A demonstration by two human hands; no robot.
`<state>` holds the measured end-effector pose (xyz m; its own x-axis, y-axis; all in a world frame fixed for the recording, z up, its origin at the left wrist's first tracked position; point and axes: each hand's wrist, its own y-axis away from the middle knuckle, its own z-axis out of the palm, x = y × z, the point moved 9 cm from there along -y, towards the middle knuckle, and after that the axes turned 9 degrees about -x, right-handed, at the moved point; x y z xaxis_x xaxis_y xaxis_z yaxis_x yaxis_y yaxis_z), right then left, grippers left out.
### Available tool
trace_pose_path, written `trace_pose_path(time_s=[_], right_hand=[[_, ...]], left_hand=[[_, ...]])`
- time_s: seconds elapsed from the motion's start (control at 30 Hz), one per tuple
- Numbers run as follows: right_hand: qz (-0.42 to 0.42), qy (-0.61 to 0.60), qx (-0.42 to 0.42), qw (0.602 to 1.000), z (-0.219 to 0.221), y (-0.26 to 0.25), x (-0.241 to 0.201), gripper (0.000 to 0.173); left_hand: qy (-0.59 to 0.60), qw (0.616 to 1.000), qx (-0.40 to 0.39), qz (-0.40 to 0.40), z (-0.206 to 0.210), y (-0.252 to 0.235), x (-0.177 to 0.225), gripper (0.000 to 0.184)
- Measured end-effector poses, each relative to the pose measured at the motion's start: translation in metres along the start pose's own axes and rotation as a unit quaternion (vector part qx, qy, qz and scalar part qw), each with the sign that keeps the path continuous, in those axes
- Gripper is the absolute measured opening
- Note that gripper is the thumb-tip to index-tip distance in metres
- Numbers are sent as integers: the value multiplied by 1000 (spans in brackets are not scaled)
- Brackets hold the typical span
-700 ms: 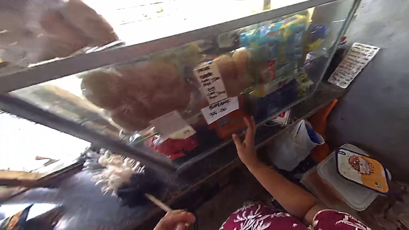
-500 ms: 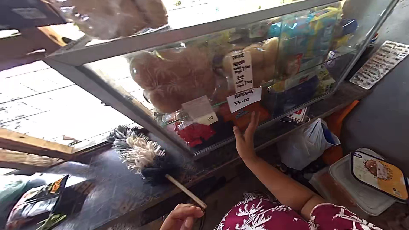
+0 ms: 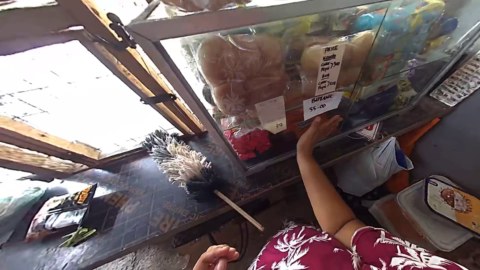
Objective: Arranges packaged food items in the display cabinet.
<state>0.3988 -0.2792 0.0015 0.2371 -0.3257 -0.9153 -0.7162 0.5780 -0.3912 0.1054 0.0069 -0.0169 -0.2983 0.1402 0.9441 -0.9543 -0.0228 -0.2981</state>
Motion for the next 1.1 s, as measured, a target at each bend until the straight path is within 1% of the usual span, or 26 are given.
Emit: trace_pose_path(time_s=[0.13,0.23,0.3,0.37,0.47,0.53,0.67,0.77,0.87,0.93,1.1], right_hand=[[19,27,26,999,-8,-18,1,69],[38,37,45,998,-17,-36,7,67],[39,29,72,996,-26,-50,10,67],[42,36,80,995,-32,-61,15,66],[25,59,89,994,-43,-83,23,64],[8,50,115,992,-53,-101,33,62],[28,26,118,992,-74,-138,56,63],[43,30,120,991,-91,-161,65,62],[27,19,131,991,-105,-183,73,60],[16,9,134,991,-112,-196,77,58],[20,18,131,991,-123,-215,88,59]], left_hand=[[-6,1000,10,-5,0,1,-1,22],[-6,1000,25,-1,-3,3,0,23],[-9,999,39,-2,-3,5,0,22],[-12,999,53,-4,-3,6,0,22],[-14,998,60,-6,0,7,-3,22],[-11,998,62,-8,2,6,-5,22],[-10,997,69,-15,6,6,-10,22],[-3,998,65,-15,11,-2,-16,22],[3,998,54,-14,21,-12,-20,23],[10,999,38,-13,29,-19,-21,23],[20,1000,-8,-5,44,-33,-23,24]])
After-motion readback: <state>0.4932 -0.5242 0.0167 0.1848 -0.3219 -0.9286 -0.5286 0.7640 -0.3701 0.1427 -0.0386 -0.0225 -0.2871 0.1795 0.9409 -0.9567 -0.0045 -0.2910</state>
